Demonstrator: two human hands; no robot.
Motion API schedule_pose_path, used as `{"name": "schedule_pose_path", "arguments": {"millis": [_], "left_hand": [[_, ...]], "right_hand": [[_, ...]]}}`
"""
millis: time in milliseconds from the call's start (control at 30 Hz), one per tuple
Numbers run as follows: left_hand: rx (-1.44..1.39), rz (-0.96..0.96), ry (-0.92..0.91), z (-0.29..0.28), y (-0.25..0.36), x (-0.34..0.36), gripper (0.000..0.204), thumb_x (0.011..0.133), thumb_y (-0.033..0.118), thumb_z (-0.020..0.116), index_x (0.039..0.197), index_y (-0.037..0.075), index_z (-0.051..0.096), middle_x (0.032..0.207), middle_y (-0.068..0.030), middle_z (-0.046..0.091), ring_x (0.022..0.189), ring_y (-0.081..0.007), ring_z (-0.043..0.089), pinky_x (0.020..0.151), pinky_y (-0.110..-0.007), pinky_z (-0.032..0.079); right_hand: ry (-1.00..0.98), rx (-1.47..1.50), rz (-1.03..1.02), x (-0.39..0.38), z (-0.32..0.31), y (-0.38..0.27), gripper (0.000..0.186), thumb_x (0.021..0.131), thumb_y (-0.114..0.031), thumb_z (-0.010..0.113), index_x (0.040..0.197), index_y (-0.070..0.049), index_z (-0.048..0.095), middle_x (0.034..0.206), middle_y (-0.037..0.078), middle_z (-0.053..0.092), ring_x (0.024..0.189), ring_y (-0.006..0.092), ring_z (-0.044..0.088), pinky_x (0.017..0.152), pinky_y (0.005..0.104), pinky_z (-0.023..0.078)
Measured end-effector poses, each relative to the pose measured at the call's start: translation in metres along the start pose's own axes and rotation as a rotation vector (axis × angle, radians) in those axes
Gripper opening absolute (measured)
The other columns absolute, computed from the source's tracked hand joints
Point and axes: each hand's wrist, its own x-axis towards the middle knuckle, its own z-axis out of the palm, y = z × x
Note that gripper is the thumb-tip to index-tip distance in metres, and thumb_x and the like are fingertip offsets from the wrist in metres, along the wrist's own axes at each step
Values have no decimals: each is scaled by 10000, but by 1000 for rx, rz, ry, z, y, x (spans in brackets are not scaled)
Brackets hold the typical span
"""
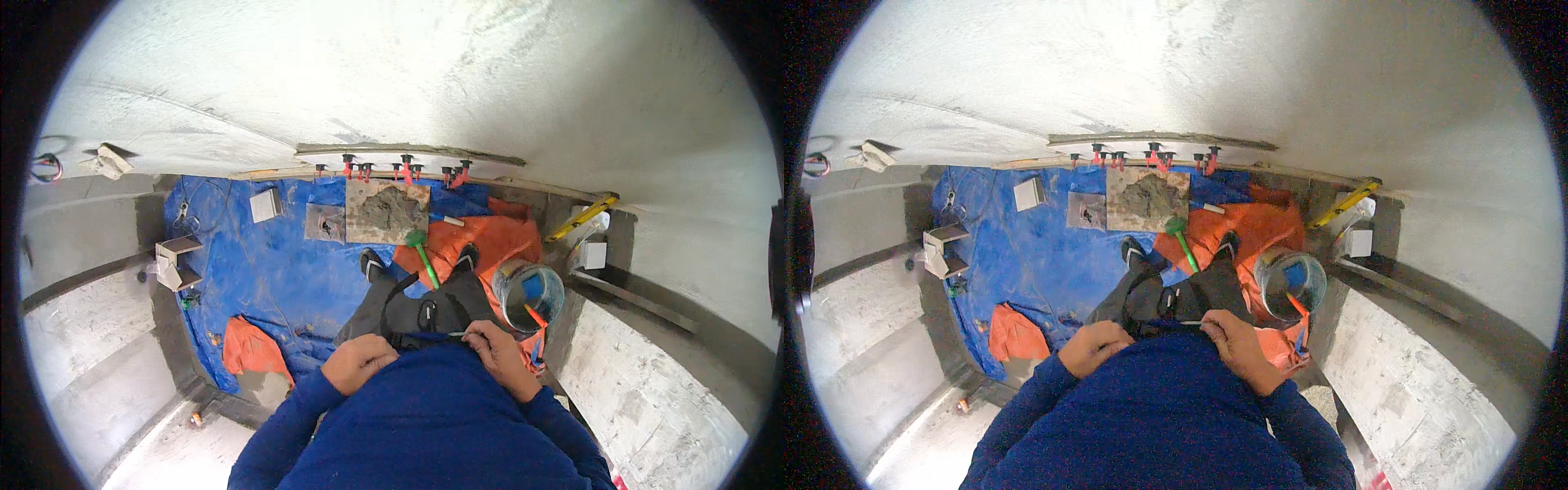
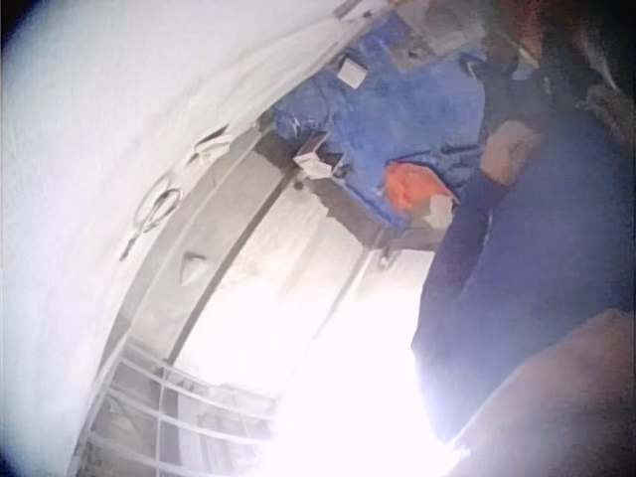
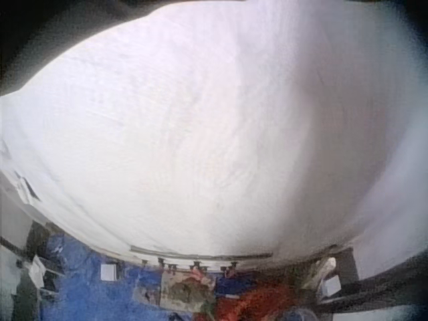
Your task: The person installs white wall tiles using tile leveling clips and a rubber mallet. They tap tiles into place, adjust the leveling clips, and wipe the tile surface with a sponge.
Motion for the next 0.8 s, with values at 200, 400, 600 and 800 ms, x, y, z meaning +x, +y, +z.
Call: {"name": "schedule_pose_path", "arguments": {"millis": [200,400,600,800], "left_hand": [[206,-15,-183,-14,-20,62,234,993,232,618,1165,107,718,1113,-126,735,1047,-357,698,915,-438,541],[540,223,-379,-18,-43,105,347,912,151,680,1257,167,705,1214,-145,679,1108,-369,666,921,-463,547],[453,83,-481,-17,-56,132,442,856,147,716,1296,173,684,1085,-146,711,1011,-328,697,878,-452,551],[258,188,-387,-16,-82,145,358,908,229,707,1236,86,715,1098,-171,748,999,-317,718,888,-441,556]], "right_hand": [[-11,-65,3,21,13,-12,204,1027,-244,636,1168,-97,623,943,159,711,895,353,721,767,425,557],[-14,-106,44,49,16,-7,191,1037,-230,597,1174,-97,611,969,173,701,924,364,710,804,443,543],[-15,-111,-36,65,13,26,217,1034,-227,586,1157,-49,607,1052,210,680,1000,403,672,859,460,524],[106,-274,-83,71,10,48,282,1045,-274,559,1206,-49,616,1133,237,674,1077,436,652,902,495,521]]}}
